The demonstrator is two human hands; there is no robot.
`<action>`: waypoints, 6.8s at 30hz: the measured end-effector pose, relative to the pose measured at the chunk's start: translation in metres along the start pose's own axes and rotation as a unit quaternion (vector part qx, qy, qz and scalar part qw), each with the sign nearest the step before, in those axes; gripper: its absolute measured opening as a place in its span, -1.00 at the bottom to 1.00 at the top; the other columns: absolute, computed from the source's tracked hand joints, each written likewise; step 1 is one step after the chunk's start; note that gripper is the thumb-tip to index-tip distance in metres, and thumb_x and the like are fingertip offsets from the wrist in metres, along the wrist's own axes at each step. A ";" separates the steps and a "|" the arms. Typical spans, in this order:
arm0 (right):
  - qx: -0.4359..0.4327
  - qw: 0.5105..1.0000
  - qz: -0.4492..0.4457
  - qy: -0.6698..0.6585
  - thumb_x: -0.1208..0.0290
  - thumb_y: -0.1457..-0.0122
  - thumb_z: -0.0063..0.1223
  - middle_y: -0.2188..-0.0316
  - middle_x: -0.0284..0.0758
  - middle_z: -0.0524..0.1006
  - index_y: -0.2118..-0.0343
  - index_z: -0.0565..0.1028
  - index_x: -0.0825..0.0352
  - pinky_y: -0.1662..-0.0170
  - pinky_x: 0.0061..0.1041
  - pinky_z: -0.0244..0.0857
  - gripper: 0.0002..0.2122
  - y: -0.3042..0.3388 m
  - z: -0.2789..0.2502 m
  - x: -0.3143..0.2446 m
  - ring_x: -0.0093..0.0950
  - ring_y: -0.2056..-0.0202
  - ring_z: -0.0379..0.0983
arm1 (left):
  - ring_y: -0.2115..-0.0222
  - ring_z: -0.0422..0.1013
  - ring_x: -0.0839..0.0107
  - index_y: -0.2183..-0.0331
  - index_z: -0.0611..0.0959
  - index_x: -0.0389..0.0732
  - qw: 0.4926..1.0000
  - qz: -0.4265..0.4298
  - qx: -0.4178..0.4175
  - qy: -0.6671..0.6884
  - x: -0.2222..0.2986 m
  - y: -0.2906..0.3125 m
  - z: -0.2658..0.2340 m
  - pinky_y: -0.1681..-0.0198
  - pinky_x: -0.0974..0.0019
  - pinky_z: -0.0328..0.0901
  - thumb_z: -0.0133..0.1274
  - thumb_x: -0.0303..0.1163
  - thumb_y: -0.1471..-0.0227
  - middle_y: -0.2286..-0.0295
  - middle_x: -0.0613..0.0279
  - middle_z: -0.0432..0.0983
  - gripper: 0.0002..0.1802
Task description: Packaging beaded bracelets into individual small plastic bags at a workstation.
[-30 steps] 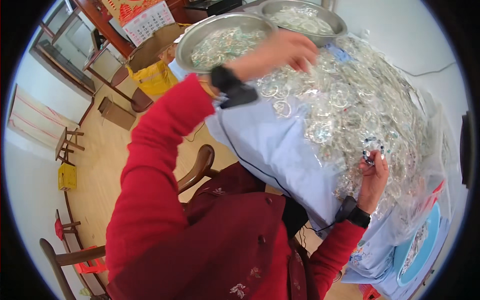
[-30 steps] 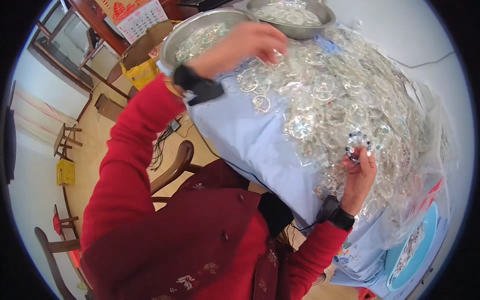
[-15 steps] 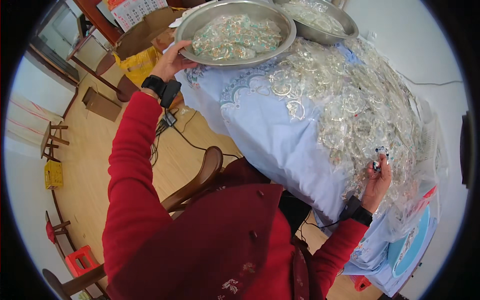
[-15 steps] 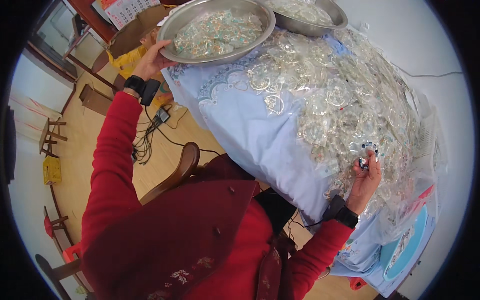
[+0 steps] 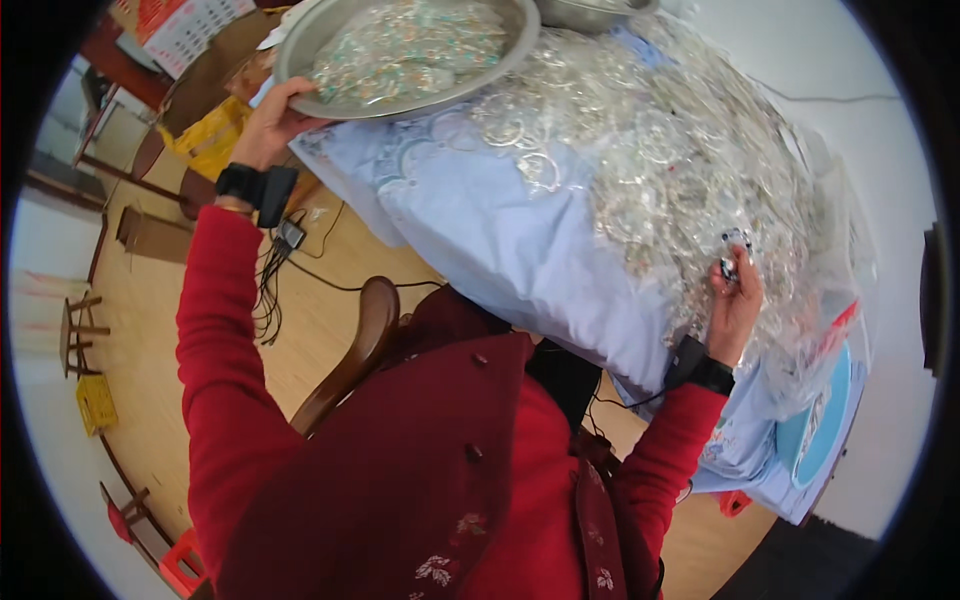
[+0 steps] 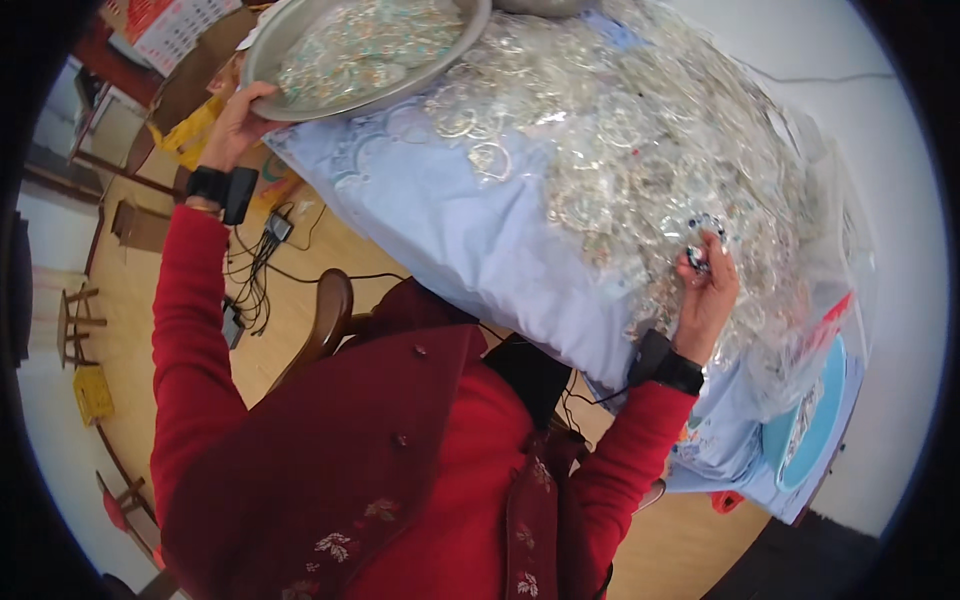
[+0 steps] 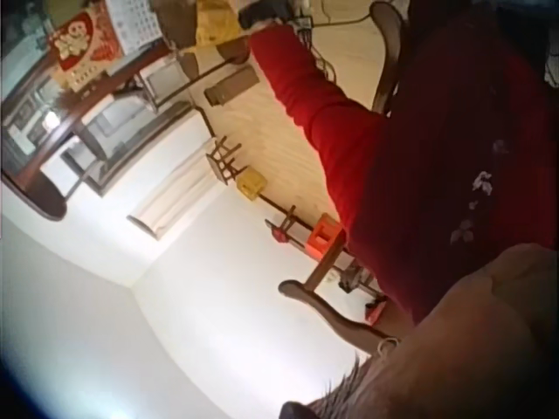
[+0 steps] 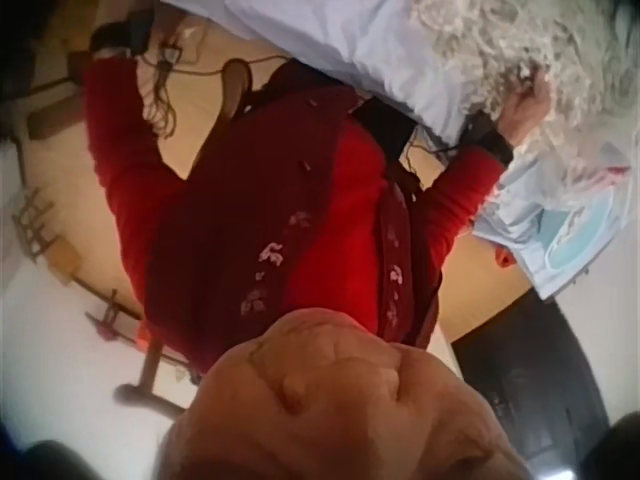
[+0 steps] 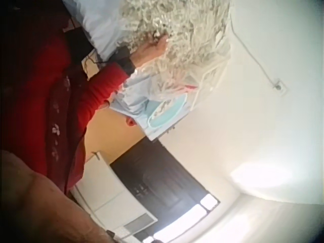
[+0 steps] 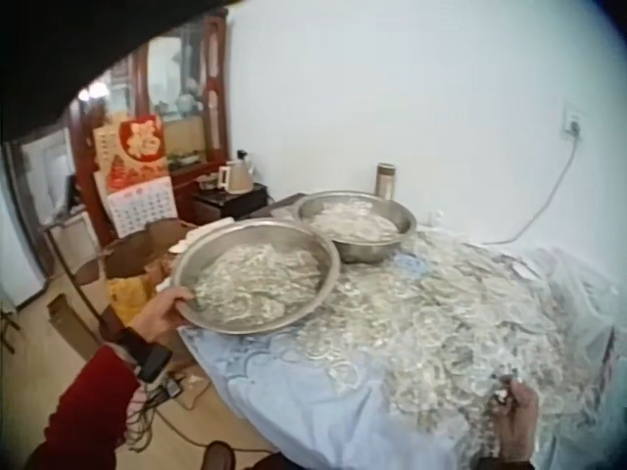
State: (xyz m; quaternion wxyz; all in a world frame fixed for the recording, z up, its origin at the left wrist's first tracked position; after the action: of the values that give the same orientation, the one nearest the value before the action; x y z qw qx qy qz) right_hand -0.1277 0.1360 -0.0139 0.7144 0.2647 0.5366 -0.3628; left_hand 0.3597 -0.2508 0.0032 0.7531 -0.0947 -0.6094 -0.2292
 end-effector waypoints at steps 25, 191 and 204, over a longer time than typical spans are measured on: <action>-0.035 0.994 0.003 -0.104 0.37 -0.18 -0.10 0.57 -0.35 0.43 0.25 0.41 0.50 0.54 -0.65 0.31 -0.75 0.002 -0.006 -0.002 -0.52 0.56 0.38 | 0.47 0.42 0.13 0.43 0.59 -0.26 0.760 0.367 -0.112 -0.524 -0.090 -0.041 0.315 0.38 0.20 0.27 0.10 -0.31 0.23 0.53 0.12 0.51 -0.75; -0.048 0.998 -0.013 0.029 0.65 0.04 0.06 0.55 -0.46 0.44 0.26 0.50 0.43 0.51 -0.78 0.09 -0.78 0.006 0.058 -0.020 -0.72 0.57 0.28 | 0.43 0.35 0.55 0.46 0.58 -0.31 0.936 0.181 -0.300 -0.032 -0.091 0.007 0.417 0.35 0.50 0.25 0.02 -0.51 0.11 0.39 0.29 0.48 -0.91; -0.039 0.999 -0.002 -0.025 0.54 -0.03 0.06 0.59 -0.47 0.43 0.25 0.50 0.42 0.53 -0.75 0.09 -0.80 0.002 0.044 -0.018 -0.72 0.60 0.26 | 0.53 0.41 0.51 0.40 0.52 -0.25 0.909 -0.053 -0.391 0.132 -0.087 0.004 0.415 0.38 0.45 0.32 0.03 -0.43 0.05 0.53 0.26 0.49 -0.89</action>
State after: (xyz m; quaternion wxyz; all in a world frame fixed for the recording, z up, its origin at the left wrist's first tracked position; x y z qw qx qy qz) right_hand -0.1037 0.1074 0.0160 0.7364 0.2267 0.5328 -0.3499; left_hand -0.0148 -0.0520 0.0191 0.7159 -0.3182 -0.3701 -0.4992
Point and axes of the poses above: each hand's wrist, its own y-axis away from the middle knuckle, its own z-axis out of the palm, x = y × z, the point moved 2 cm from there along -y, towards the middle knuckle
